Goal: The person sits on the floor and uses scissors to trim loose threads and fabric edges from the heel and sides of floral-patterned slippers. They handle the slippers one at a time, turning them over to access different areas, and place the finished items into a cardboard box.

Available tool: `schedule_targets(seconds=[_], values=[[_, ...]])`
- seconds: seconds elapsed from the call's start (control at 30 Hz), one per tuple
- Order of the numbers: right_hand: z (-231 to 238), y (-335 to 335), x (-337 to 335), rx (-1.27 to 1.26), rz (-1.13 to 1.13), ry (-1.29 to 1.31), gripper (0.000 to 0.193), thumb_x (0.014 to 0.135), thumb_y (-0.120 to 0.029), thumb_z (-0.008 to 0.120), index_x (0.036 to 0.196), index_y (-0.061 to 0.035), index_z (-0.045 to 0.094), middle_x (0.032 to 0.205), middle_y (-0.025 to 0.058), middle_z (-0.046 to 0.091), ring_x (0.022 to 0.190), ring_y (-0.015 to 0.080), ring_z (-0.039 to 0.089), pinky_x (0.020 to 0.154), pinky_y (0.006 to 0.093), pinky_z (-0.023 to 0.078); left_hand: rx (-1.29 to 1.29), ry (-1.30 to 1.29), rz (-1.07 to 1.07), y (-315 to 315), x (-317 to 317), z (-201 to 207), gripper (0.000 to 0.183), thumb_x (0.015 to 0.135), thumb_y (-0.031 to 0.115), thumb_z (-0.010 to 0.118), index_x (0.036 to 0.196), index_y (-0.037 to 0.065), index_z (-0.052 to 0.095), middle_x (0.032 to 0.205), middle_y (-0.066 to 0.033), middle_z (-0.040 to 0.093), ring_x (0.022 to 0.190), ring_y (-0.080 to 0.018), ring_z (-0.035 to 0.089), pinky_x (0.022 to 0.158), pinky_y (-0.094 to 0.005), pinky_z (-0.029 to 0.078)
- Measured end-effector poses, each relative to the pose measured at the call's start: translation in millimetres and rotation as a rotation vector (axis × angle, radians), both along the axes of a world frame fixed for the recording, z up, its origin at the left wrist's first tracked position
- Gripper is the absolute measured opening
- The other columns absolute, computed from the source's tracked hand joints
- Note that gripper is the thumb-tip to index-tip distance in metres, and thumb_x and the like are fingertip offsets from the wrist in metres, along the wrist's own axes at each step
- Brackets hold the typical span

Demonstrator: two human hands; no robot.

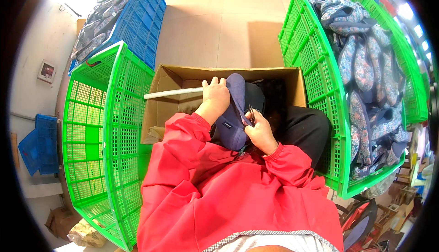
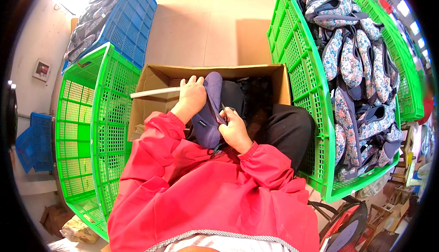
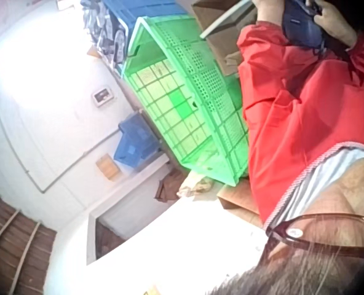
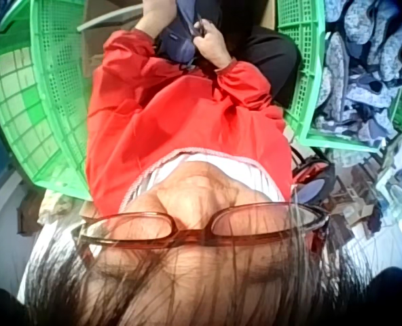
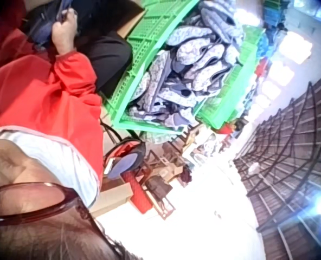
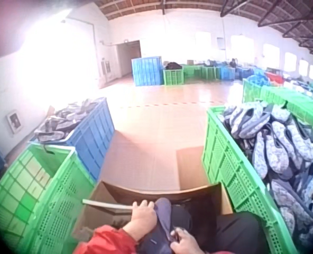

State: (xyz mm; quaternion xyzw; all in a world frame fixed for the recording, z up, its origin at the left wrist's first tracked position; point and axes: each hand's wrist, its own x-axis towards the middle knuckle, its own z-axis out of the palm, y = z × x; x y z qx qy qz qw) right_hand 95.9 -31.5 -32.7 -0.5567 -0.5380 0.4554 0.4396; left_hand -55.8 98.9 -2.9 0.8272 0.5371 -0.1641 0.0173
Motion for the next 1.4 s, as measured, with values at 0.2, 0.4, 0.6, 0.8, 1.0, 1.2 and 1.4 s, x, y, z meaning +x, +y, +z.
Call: schedule_targets(seconds=[0.2, 0.4, 0.6, 0.8, 1.0, 1.2, 1.4], values=[[-4.5, -10.1, -0.2, -0.059, -0.023, 0.078, 0.017, 0.076, 0.004, 0.059, 0.091, -0.0043, 0.054, 0.078, -0.0039, 0.048, 0.071, 0.0062, 0.044, 0.066, 0.0221, 0.039, 0.095, -0.103, -0.177, -16.8, -20.0, -7.7, 0.026, 0.082, 0.014, 0.06, 0.103, 0.008, 0.075, 0.136, -0.013, 0.054, 0.121, -0.0259, 0.051, 0.103, -0.038, 0.042], [-2.0, -18.1, 11.2, -0.182, -0.163, 0.255, 0.015, 0.079, -0.002, 0.064, 0.093, -0.0037, 0.057, 0.079, -0.0047, 0.051, 0.07, 0.0048, 0.045, 0.065, 0.0216, 0.04, 0.378, -1.07, -0.048, -46.5, -56.6, -3.8, 0.02, 0.083, 0.003, 0.063, 0.1, 0.003, 0.073, 0.121, -0.0179, 0.064, 0.106, -0.0264, 0.064, 0.091, -0.0335, 0.051], [5.8, -18.0, 20.5, -0.229, -0.106, 0.53, 0.022, 0.078, 0.001, 0.064, 0.099, -0.0043, 0.059, 0.087, -0.0031, 0.059, 0.076, 0.0053, 0.054, 0.072, 0.0212, 0.045, -0.459, -2.234, 0.669, -41.1, -69.9, -14.9, 0.051, 0.097, 0.023, 0.06, 0.143, 0.009, 0.044, 0.136, -0.0101, 0.053, 0.123, -0.0201, 0.052, 0.103, -0.0381, 0.042], [23.6, -24.9, 17.7, -0.285, 0.045, 0.626, 0.02, 0.078, 0.002, 0.063, 0.096, -0.0035, 0.059, 0.086, -0.0025, 0.059, 0.077, 0.0062, 0.054, 0.074, 0.0224, 0.045, -1.047, -2.566, 0.411, -52.5, -56.8, 10.1, 0.069, 0.095, 0.043, 0.056, 0.151, 0.011, 0.031, 0.15, -0.0181, 0.038, 0.136, -0.0371, 0.04, 0.111, -0.0529, 0.036], [17.8, -22.9, 24.0, -0.269, 0.093, 0.582, 0.019, 0.078, 0.001, 0.064, 0.094, -0.004, 0.057, 0.083, -0.0028, 0.059, 0.075, 0.006, 0.054, 0.072, 0.0216, 0.044, -0.959, -2.627, 0.399, -60.4, -46.4, 21.4, 0.075, 0.09, 0.042, 0.06, 0.151, 0.011, 0.03, 0.138, -0.0199, 0.048, 0.126, -0.0357, 0.049, 0.109, -0.0539, 0.038], [21.3, -21.0, 24.1, -0.303, 0.089, 0.538, 0.015, 0.088, -0.009, 0.07, 0.096, -0.0035, 0.058, 0.086, -0.002, 0.06, 0.077, 0.004, 0.055, 0.071, 0.0205, 0.046, -0.711, -2.426, 0.496, -69.9, -42.2, 39.7, 0.067, 0.085, 0.016, 0.065, 0.146, 0.008, 0.037, 0.115, -0.0129, 0.058, 0.105, -0.0246, 0.059, 0.092, -0.04, 0.052], [25.6, -14.0, 30.1, -0.196, 0.173, 0.235, 0.021, 0.079, 0.001, 0.068, 0.098, -0.0019, 0.059, 0.088, -0.0015, 0.06, 0.079, 0.004, 0.055, 0.072, 0.0201, 0.046, -0.505, -2.395, 0.433, -83.1, -32.1, 57.4, 0.06, 0.083, -0.003, 0.067, 0.139, 0.005, 0.047, 0.103, -0.0076, 0.063, 0.091, -0.0168, 0.063, 0.083, -0.0315, 0.055]])
